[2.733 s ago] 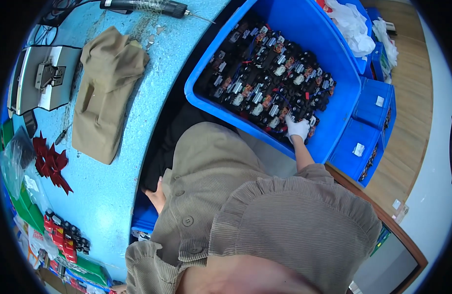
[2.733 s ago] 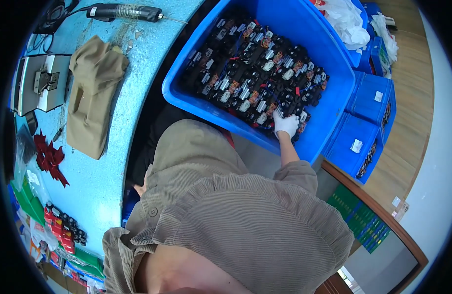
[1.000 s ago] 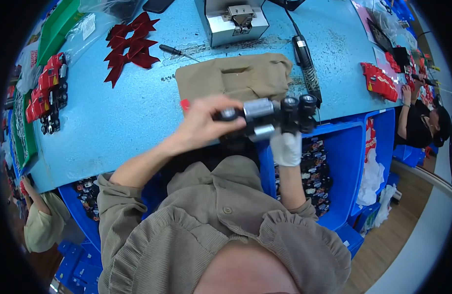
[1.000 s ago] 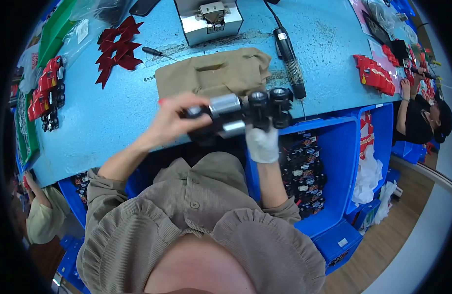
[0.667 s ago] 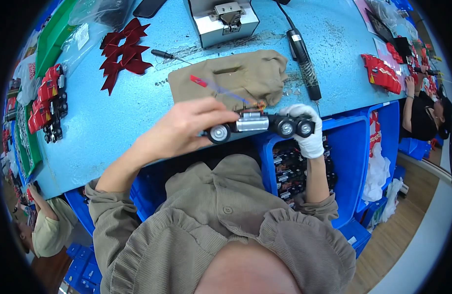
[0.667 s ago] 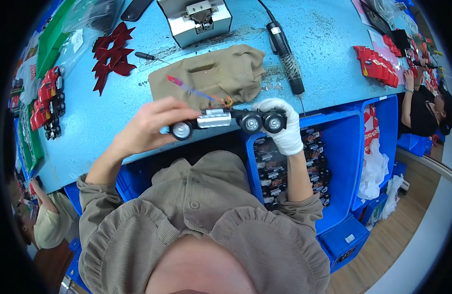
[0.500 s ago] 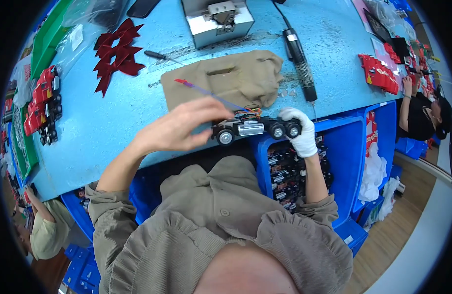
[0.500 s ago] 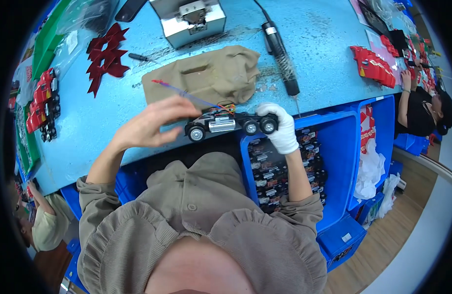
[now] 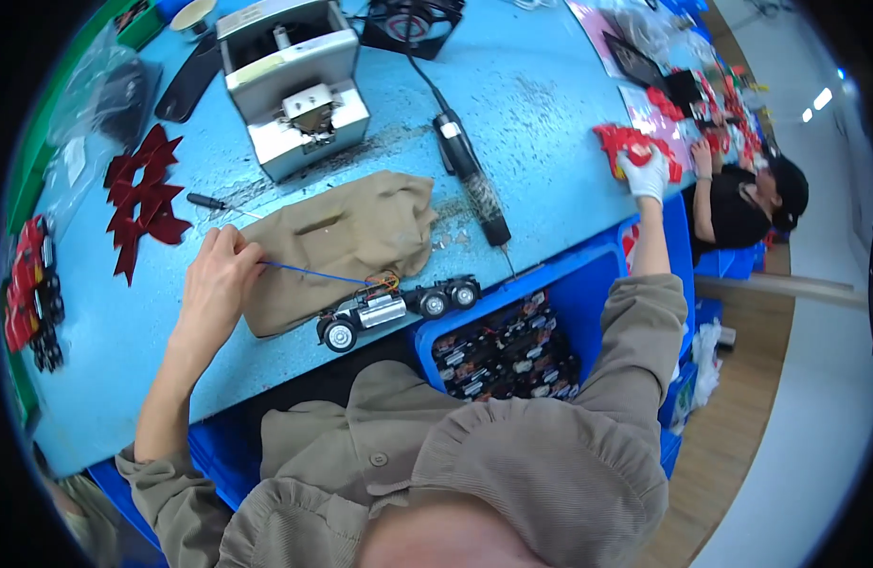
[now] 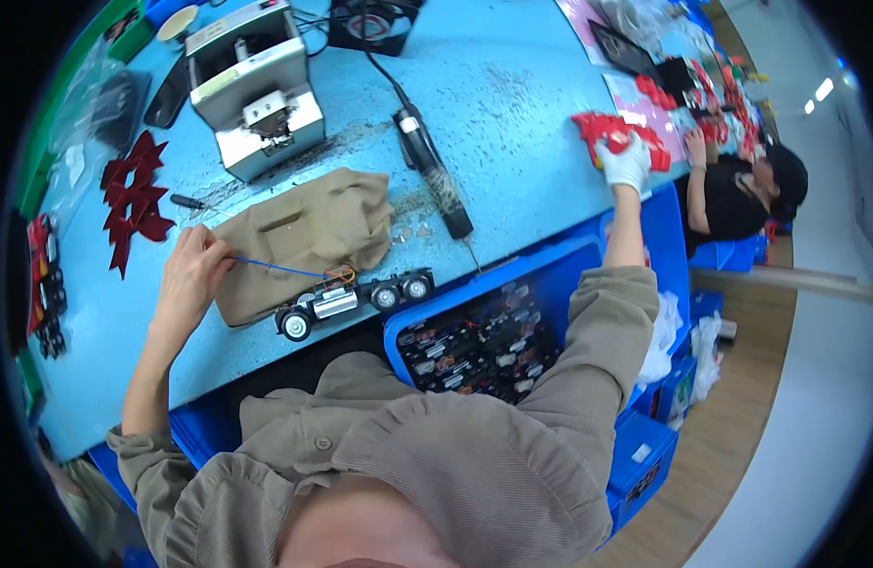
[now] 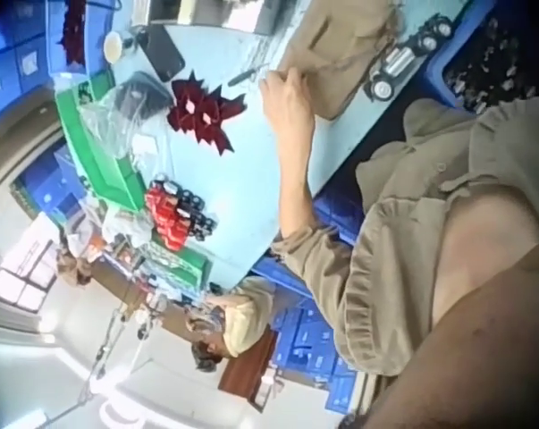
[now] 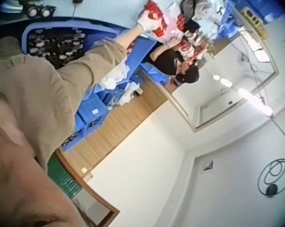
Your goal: Assemble toy trucks by attaching bodies to chassis and fastening screws using a power screwdriver.
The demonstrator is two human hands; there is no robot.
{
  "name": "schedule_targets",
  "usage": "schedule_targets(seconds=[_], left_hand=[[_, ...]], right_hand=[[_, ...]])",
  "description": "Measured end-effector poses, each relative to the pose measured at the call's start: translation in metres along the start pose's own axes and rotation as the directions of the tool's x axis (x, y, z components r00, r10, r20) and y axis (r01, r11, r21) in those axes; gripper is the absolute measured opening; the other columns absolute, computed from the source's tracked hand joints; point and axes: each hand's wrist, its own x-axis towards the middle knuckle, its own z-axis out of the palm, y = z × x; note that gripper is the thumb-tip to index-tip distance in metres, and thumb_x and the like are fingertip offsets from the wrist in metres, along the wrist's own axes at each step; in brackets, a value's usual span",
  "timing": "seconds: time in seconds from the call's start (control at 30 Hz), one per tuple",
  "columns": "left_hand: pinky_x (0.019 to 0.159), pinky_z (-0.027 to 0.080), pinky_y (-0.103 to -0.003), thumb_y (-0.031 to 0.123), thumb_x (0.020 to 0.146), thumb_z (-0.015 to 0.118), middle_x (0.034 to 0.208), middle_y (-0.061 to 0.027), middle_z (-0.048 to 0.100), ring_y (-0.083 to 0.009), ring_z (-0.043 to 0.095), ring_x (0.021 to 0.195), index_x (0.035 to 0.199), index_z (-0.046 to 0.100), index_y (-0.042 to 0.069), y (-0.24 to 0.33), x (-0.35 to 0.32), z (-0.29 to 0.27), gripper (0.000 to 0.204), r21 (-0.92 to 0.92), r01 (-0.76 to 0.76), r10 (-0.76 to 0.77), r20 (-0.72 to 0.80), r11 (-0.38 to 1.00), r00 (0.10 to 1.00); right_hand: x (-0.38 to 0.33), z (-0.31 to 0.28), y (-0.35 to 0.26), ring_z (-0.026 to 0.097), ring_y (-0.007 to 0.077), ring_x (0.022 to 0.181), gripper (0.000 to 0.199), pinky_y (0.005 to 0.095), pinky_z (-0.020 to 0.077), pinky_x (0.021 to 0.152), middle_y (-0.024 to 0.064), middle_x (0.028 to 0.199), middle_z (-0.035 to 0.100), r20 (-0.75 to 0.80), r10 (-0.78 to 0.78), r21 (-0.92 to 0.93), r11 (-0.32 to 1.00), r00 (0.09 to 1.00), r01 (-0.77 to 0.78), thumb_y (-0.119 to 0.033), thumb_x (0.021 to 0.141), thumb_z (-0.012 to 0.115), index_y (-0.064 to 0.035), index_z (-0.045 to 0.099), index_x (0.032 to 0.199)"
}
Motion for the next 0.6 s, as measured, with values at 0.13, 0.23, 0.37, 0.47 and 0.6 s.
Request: schedule_targets(seconds=[0.13,0.23,0.37,0.47,0.6], left_hand=[[0.066,0.046,-0.036,0.004,0.070,0.060,0.083,-0.0095,0.048,-0.0262,0.050,0.082,0.079,0.058,0.004,-0.003,-0.011,-0.003,0.009,0.007,0.051,-0.052,0.042,0.999,0.998],[0.067,0.046,-0.036,0.004,0.070,0.059,0.083,-0.0099,0.049,-0.0266,0.050,0.083,0.078,0.059,0.004,-0.010,-0.006,-0.005,0.008,-0.041,0.018,-0.014,0.091,0.999,0.996],[0.067,0.048,-0.036,0.004,0.070,0.058,0.086,-0.0102,0.053,-0.0264,0.052,0.085,0.076,0.061,0.005,-0.017,0.002,-0.016,0.007,-0.016,-0.077,0.079,0.305,0.997,0.949],[0.066,0.049,-0.036,0.005,0.069,0.058,0.087,-0.0108,0.056,-0.0263,0.053,0.087,0.074,0.063,0.005,-0.012,0.007,-0.016,0.007,0.133,-0.282,0.219,0.359,0.950,0.907],[0.064,0.050,-0.034,0.005,0.068,0.059,0.084,-0.0108,0.058,-0.0264,0.054,0.089,0.072,0.064,0.006,-0.006,0.027,-0.011,0.007,0.175,-0.456,0.373,0.365,0.872,0.853]], right_hand=[[0.010,0.021,-0.023,0.054,0.0314,0.107,0.082,0.0375,0.0418,0.092,0.0193,0.114,0.056,0.297,0.069,0.157,0.980,0.952,-0.120,-0.039,0.054,0.080,-0.0014,0.049,0.120],[0.010,0.018,-0.053,0.054,0.0305,0.107,0.083,0.0370,0.0418,0.093,0.0190,0.114,0.056,0.453,0.007,0.243,0.961,0.891,-0.131,-0.037,0.054,0.080,-0.0017,0.047,0.122],[-0.001,-0.012,-0.118,0.055,0.0295,0.105,0.084,0.0356,0.0432,0.091,0.0199,0.112,0.057,0.655,-0.228,0.296,0.955,0.721,0.032,-0.033,0.053,0.081,-0.0031,0.046,0.123],[-0.017,-0.031,-0.180,0.056,0.0310,0.103,0.083,0.0357,0.0434,0.091,0.0220,0.110,0.057,0.655,-0.410,0.252,0.910,0.635,0.328,-0.030,0.053,0.080,-0.0030,0.047,0.123],[-0.028,-0.020,-0.219,0.057,0.0320,0.102,0.085,0.0384,0.0420,0.092,0.0219,0.109,0.058,0.629,-0.455,0.093,0.849,0.630,0.520,-0.032,0.053,0.077,-0.0023,0.044,0.126]])
